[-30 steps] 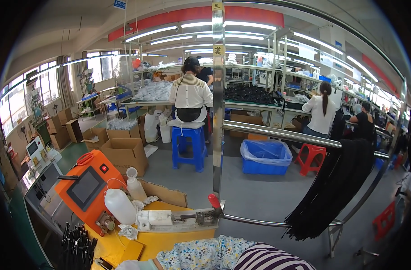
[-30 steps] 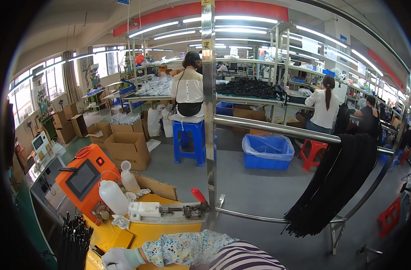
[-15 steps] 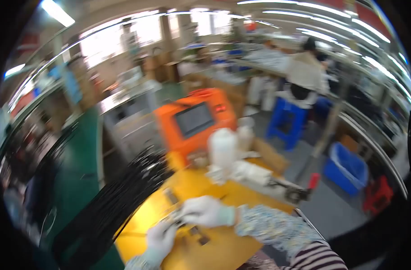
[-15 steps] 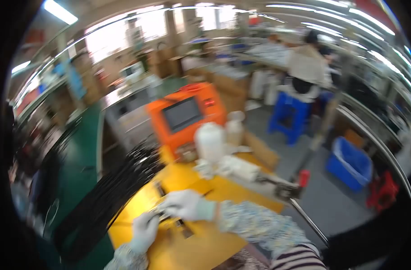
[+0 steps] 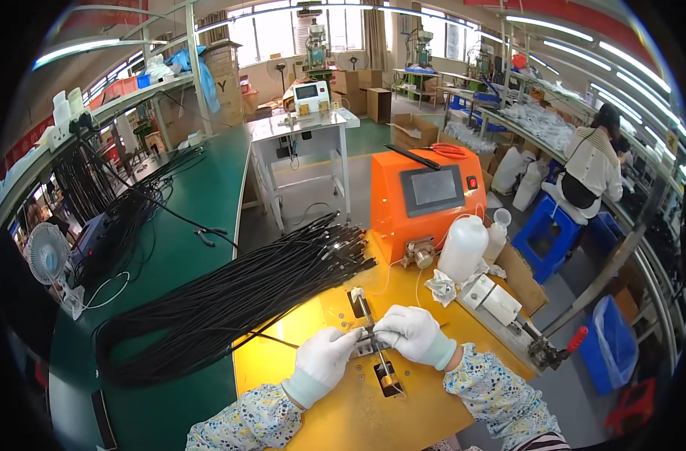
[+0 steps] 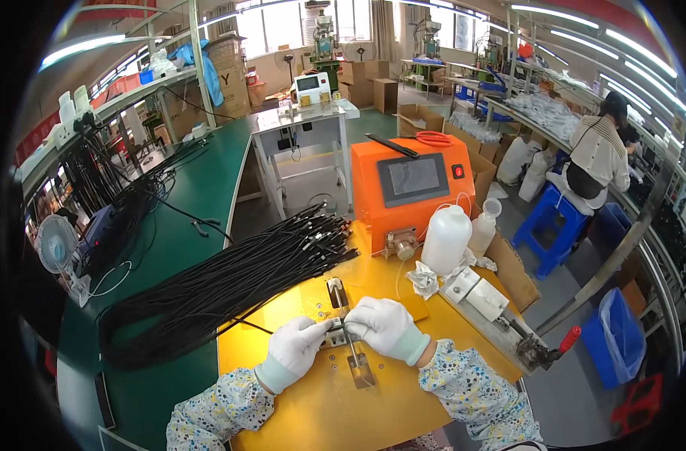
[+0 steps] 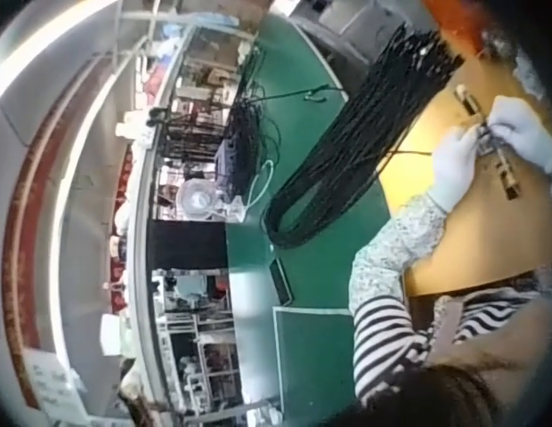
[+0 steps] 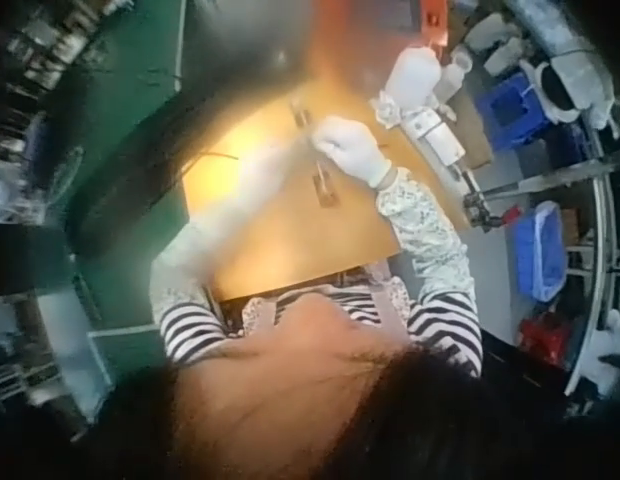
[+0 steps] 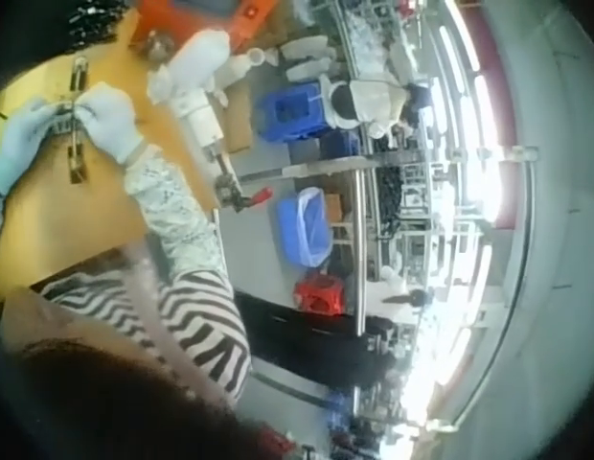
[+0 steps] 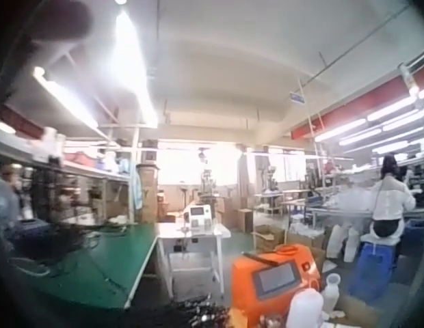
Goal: The worker is using a workstation machine to crimp connectors onto the ends of black electrical cables, then hanging the finished cables on a metal rack.
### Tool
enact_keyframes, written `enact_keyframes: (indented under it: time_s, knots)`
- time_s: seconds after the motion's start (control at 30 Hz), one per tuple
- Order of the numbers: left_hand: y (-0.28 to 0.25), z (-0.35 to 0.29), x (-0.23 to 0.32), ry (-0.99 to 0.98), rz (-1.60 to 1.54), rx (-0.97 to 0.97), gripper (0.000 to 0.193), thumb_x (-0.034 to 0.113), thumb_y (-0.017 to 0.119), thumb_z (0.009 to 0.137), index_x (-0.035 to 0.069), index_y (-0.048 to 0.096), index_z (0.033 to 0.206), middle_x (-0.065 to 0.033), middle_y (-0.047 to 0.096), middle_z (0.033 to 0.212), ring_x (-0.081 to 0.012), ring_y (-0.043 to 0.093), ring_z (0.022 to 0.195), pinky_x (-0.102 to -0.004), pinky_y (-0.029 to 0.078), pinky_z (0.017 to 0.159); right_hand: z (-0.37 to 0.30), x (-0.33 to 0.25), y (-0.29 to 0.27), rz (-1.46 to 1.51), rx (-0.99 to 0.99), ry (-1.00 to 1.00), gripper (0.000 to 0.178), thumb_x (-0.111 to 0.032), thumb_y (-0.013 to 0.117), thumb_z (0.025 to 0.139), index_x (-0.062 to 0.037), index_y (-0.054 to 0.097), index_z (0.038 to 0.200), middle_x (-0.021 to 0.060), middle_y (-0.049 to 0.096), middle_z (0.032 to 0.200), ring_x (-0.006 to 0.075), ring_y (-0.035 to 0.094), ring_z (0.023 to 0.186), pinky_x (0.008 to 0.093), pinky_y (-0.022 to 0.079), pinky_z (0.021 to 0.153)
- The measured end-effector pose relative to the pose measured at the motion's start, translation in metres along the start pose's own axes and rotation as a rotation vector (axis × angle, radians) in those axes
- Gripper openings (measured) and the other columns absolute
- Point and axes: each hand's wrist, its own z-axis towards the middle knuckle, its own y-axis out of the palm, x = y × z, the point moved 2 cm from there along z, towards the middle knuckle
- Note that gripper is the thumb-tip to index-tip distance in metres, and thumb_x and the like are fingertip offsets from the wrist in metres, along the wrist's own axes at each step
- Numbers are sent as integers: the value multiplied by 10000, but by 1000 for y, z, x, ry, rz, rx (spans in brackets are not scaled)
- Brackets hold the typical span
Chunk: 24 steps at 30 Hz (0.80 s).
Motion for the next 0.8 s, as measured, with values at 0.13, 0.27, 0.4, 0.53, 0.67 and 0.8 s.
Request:
enact_keyframes:
  time_s: [0.13, 0.27, 0.4, 0.53, 0.67, 0.8]
  knots:
    - [9, 0, -4, 155, 194, 49, 357, 77, 610, 779, 134, 667, 1126, -27, 530, 710, -223, 547, 672, -338, 474, 613, 2, 8, -1, -56, 10, -2, 84, -175, 660, 814, -93, 670, 827, 67, 614, 803, 272, 620, 739, 361, 497, 648]
    - [14, 2, -6, 207, 274, 30, 386, 88, 585, 770, 150, 651, 1145, -10, 544, 731, -202, 544, 694, -327, 467, 639, 0, 11, -2, -70, 8, 0, 89, -181, 668, 807, -97, 680, 833, 64, 615, 799, 267, 623, 730, 361, 497, 646]
    - [14, -2, -11, 234, 325, 25, 372, 102, 568, 782, 142, 645, 1144, 2, 549, 754, -192, 543, 712, -326, 459, 642, 6, 7, -3, -62, -27, 21, 84, -145, 684, 793, -80, 692, 845, 78, 619, 785, 268, 624, 721, 350, 500, 646]
    - [15, 1, -6, 279, 347, 29, 376, 113, 555, 792, 126, 632, 1159, 7, 550, 777, -185, 541, 734, -324, 451, 651, 29, 14, -18, -70, 20, 33, 90, -156, 673, 808, -72, 683, 838, 87, 622, 789, 275, 626, 729, 353, 503, 657]
    - [14, -3, -10, 280, 391, 0, 381, 114, 554, 792, 106, 626, 1166, 5, 553, 795, -183, 537, 746, -323, 442, 654, 100, 21, 0, -693, -155, -133, 87, -177, 614, 822, -129, 685, 830, 92, 634, 837, 249, 654, 773, 360, 506, 662]
    - [12, 1, -4, 294, 389, -7, 384, 118, 557, 790, 102, 624, 1168, 5, 559, 800, -183, 535, 741, -324, 438, 649, 135, 61, 31, -1046, -371, -129, 98, -150, 606, 808, -156, 701, 830, 61, 622, 850, 227, 652, 803, 364, 500, 689]
